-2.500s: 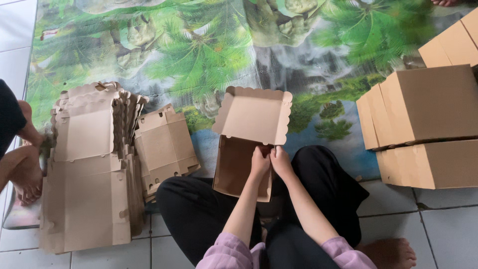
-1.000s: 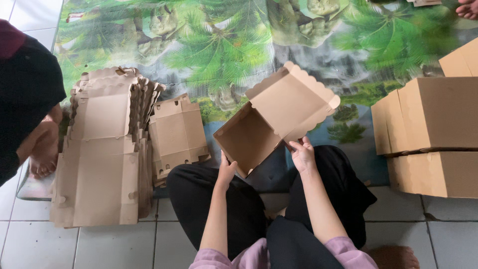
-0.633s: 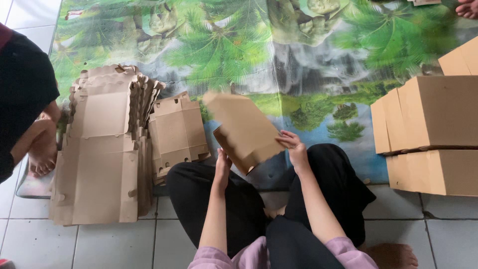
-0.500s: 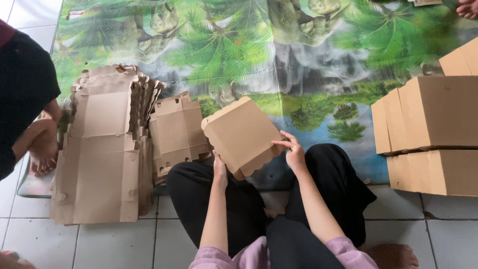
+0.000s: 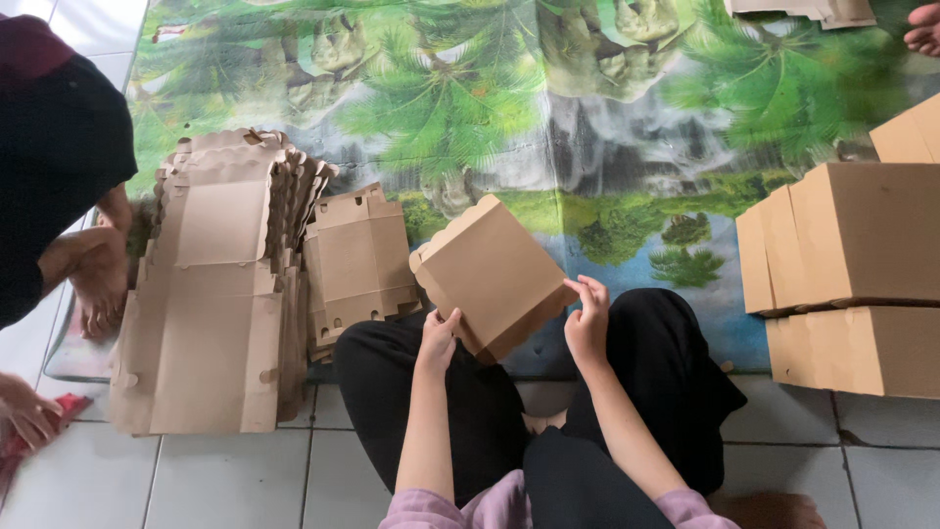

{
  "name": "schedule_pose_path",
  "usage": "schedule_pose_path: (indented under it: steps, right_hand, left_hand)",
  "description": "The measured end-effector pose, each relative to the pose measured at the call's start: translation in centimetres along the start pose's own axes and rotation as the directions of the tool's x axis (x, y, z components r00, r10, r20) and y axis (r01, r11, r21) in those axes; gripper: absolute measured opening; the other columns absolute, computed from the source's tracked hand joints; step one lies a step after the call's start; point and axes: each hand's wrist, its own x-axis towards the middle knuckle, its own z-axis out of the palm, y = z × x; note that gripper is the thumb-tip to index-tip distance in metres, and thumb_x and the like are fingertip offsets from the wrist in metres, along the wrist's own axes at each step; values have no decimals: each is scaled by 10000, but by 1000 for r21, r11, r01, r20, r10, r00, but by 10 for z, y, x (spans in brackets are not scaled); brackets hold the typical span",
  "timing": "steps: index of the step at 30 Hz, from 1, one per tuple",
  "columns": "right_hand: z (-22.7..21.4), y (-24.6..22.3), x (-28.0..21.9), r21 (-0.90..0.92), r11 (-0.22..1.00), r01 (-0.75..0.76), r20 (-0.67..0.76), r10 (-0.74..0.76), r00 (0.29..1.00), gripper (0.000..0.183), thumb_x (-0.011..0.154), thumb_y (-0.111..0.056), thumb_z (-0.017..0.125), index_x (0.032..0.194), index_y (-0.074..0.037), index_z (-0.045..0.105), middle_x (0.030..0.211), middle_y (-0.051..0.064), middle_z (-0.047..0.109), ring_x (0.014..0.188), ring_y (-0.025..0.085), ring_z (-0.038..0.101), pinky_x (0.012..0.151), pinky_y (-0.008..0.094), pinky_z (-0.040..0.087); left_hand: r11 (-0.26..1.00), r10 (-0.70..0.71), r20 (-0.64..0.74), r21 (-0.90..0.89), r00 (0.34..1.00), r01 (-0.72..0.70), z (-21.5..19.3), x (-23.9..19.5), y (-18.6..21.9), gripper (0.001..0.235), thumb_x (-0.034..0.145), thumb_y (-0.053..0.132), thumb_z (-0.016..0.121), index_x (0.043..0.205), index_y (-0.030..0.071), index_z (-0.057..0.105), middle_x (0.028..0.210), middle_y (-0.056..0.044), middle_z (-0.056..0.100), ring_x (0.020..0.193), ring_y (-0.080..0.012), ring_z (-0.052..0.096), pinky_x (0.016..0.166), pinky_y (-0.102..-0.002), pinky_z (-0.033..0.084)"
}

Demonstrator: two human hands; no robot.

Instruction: The person sits on the floor and assembles flat cardboard pieces into small boxes by hand. They fold the sides, tuck the flaps into slots, and close the lids, placing the finished boxes into a stack on the right.

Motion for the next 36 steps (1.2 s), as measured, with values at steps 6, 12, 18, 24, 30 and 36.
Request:
schedule_pose_path:
  steps: [6,12,18,24,30,36]
  right_hand:
    - [0,-17,-31,-157,955,252,4,-255,967,725,635,162,340,1214,-190,597,1202,31,457,1119,264,502,996,381,420]
    - [15,-7,-84,-151,864,481,166,-458,874,582,612,51,412,975,-304,696,842,-66,452,739,167,435,770,312,382]
    - [20,-18,-100,16,858,513,409,-473,780,427,563,-7,407,839,-236,640,743,-59,470,719,151,490,754,290,380]
    - [39,30,-101,-168,940,297,504,-177,846,351,660,-31,402,873,-232,594,874,-25,540,848,199,547,736,318,432]
    - [21,13,-69,55,989,134,467,-144,872,672,600,112,351,1203,-64,588,1151,186,597,1129,370,539,989,417,417]
    - [-3,-8,-35,110,993,-38,201,15,979,855,659,215,339,1479,-25,309,1479,273,292,1341,434,303,1124,499,238]
  left_hand:
    - [992,-112,-24,-66,993,110,-9,4,-3,414,763,140,835,1105,128,602,1142,-71,595,1047,-285,576,872,-517,421]
    - [958,-125,-125,-272,984,87,-10,51,-60,530,815,80,790,1254,102,494,1267,-158,527,1144,-303,541,955,-531,401]
    - [691,-238,-212,-722,948,12,46,8,-87,474,804,110,803,1150,35,488,1040,-174,611,910,-277,644,799,-435,541]
    - [963,-267,116,-4,957,269,46,-19,-150,396,792,243,821,1025,6,607,806,-122,649,662,-240,671,589,-421,579]
    - [928,-358,128,-57,925,368,27,-83,-85,389,879,155,661,1194,-46,550,1020,-195,622,909,-303,632,877,-483,516]
    - [966,-213,292,203,932,158,13,-112,-44,335,898,102,590,1229,51,579,1082,-133,663,922,-230,652,823,-379,560]
